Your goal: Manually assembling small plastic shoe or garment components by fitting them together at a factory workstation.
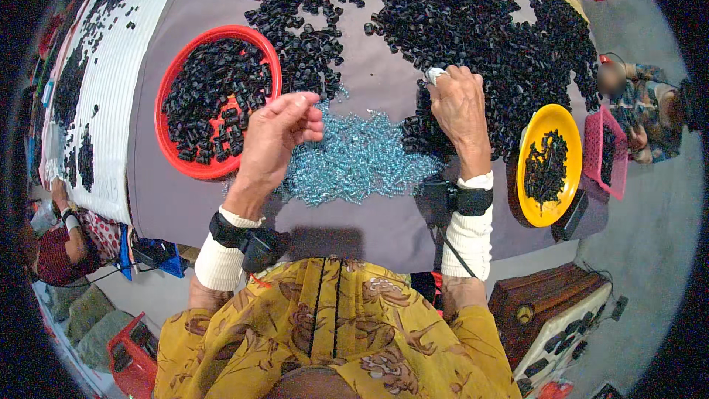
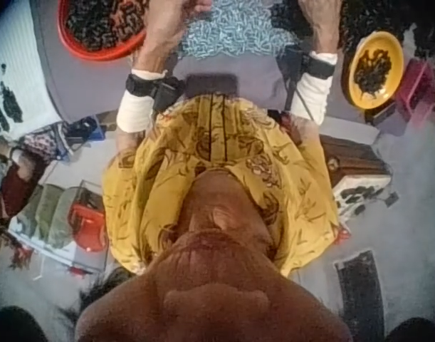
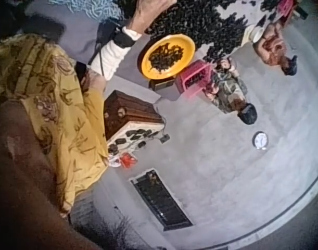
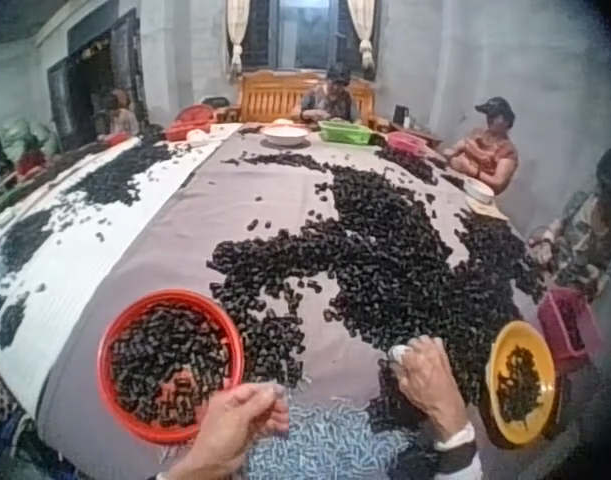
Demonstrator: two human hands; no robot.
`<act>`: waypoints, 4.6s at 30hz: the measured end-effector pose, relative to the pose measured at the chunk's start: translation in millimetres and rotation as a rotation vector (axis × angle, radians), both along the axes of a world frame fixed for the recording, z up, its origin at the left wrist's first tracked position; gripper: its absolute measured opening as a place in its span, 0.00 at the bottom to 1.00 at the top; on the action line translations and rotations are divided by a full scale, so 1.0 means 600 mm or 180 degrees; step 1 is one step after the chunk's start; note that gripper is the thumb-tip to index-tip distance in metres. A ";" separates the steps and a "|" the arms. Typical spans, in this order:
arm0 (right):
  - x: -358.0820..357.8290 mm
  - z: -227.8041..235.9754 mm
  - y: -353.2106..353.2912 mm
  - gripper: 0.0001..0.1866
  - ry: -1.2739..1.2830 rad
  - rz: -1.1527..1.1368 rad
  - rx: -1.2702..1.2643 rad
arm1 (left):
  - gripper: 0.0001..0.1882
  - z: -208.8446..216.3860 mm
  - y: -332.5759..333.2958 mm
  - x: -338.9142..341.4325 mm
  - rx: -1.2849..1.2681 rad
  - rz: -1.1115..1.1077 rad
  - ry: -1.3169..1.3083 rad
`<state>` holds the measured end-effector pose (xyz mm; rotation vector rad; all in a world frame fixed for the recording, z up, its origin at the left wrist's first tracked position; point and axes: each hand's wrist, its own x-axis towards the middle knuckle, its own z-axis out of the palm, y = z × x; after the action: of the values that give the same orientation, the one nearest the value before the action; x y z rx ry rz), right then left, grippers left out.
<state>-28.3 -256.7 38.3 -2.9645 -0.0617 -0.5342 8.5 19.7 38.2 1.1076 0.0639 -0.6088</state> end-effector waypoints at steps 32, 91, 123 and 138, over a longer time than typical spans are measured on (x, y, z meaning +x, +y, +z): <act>0.059 -0.034 0.140 0.03 0.0350 0.1304 0.0692 | 0.19 -0.024 -0.022 0.003 0.0194 -0.0147 0.0230; -0.001 -0.007 -0.019 0.05 0.0272 0.0135 0.0164 | 0.19 -0.005 -0.009 -0.033 0.0149 -0.0540 0.0101; -0.018 0.039 0.130 0.21 0.0674 0.1068 0.2824 | 0.16 -0.001 -0.031 -0.036 0.0110 -0.0143 -0.0844; -0.020 0.039 0.096 0.11 0.0642 0.0266 0.2575 | 0.10 -0.007 -0.010 -0.027 0.0250 -0.0149 -0.0911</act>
<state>-40.2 -199.4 61.7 -2.1925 0.0426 -0.1750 -7.6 13.9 33.9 1.2658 -0.1868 -0.4875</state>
